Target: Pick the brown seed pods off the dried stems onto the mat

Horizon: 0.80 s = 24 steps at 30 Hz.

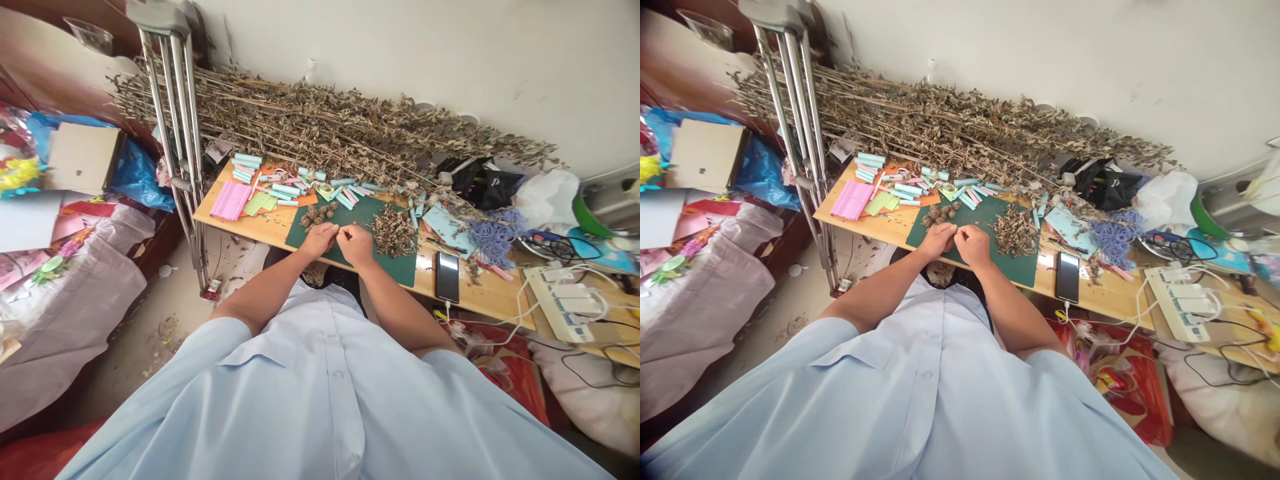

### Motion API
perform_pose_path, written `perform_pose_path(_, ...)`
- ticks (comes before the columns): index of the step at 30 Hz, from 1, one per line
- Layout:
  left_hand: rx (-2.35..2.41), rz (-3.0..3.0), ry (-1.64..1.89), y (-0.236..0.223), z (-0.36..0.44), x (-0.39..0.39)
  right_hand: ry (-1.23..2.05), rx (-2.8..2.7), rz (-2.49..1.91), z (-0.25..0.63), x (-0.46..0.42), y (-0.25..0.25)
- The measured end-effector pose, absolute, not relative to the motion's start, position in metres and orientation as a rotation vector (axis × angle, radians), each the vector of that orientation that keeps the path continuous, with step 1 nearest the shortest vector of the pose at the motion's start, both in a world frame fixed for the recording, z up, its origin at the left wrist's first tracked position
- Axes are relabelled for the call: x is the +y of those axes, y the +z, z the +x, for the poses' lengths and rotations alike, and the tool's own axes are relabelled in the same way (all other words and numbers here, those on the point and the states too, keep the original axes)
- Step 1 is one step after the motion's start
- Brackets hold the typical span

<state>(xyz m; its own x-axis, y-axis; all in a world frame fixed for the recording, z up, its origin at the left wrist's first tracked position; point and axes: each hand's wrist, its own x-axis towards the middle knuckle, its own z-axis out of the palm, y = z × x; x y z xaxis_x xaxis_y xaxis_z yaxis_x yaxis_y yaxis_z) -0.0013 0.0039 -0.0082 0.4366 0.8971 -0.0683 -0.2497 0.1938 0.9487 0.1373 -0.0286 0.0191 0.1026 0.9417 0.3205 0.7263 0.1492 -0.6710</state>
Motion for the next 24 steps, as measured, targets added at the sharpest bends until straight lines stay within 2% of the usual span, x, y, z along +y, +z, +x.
perform_pose_path(4, 0.749, 1.05, 0.893, -0.007, -0.002, 0.004, 0.884, -1.198, -1.623, 0.132, -0.026, 0.016)
perform_pose_path(7, 0.759, 1.017, 0.889, -0.006, -0.002, 0.004, 1.008, -1.045, -1.6, 0.129, -0.025, 0.014)
perform_pose_path(9, 0.745, 1.016, 0.908, -0.006, -0.001, 0.003, 0.927, -1.188, -1.624, 0.131, -0.027, 0.015)
perform_pose_path(15, 0.763, 1.045, 0.95, -0.007, 0.0, 0.002, 0.204, -2.052, -1.573, 0.14, -0.038, 0.033)
perform_pose_path(24, 0.752, 1.039, 0.911, -0.005, -0.001, 0.004, 0.0, -2.227, -1.661, 0.143, -0.037, 0.035)
